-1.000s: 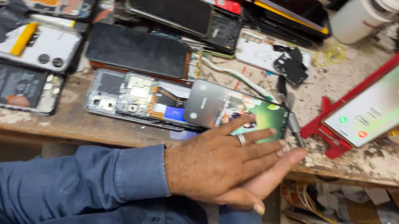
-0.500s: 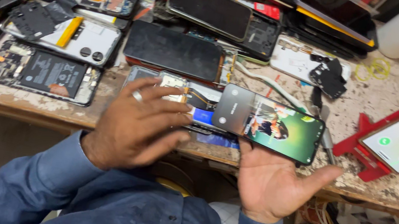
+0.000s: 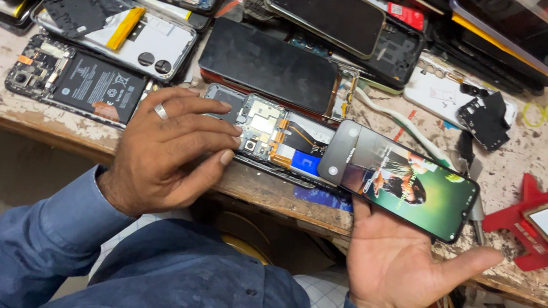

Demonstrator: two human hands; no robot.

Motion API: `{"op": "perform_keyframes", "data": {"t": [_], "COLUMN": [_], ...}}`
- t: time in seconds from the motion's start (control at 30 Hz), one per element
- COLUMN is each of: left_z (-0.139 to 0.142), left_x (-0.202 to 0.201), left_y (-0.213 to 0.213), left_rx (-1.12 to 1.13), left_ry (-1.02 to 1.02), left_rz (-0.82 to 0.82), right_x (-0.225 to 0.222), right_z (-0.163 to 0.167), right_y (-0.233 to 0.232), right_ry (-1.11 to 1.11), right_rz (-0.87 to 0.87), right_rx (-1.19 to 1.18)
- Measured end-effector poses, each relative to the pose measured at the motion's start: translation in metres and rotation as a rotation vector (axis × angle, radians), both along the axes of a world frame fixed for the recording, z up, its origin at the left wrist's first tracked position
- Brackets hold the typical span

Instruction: The person tests the touchscreen of a smartphone lying on a cluttered workbench, then lifts the display assembly, works on the flex cable connection inside the phone body, and presses the display back into place. They close the phone, place it into a black product box, and set the box on the bench.

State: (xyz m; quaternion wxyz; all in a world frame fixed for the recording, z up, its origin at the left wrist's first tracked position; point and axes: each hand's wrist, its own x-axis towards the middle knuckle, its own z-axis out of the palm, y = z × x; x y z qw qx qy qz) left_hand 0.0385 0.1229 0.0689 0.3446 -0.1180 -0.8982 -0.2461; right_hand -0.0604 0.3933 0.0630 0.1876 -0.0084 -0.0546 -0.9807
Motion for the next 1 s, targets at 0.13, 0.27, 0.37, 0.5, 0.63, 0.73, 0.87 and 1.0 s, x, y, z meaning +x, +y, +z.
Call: {"op": "perform_keyframes", "data": {"t": [0.13, 0.27, 0.37, 0.5, 0.63, 0.73, 0.87, 1.0], "left_z": [-0.003, -0.002, 0.002, 0.009, 0.016, 0.022, 0.028, 0.032], "left_x": [0.001, -0.001, -0.006, -0.017, -0.028, -0.034, -0.039, -0.041], "left_y": [-0.009, -0.014, -0.019, -0.028, -0.034, -0.036, -0.039, -0.04], "left_rx": [0.003, -0.035, -0.077, -0.212, -0.343, -0.41, -0.475, -0.495], "left_ry": [-0.046, -0.102, -0.168, -0.254, -0.31, -0.346, -0.34, -0.362], "left_rz": [0.035, 0.039, -0.019, -0.084, -0.121, -0.15, -0.187, -0.206], "right_x": [-0.002, -0.005, -0.006, -0.006, -0.006, -0.005, -0.005, -0.004], "right_z": [0.001, 0.001, 0.001, 0.001, 0.001, 0.001, 0.001, 0.001], "right_y": [-0.006, -0.01, -0.011, -0.01, -0.008, -0.005, -0.001, 0.002], "right_ry": [-0.025, -0.042, -0.05, -0.042, -0.001, -0.025, 0.092, 0.267], "right_rz": [-0.004, -0.005, -0.006, 0.0, 0.017, 0.018, 0.003, -0.082], "right_rx": [0.01, -0.006, -0.004, 0.003, 0.022, 0.019, 0.29, 0.826]}}
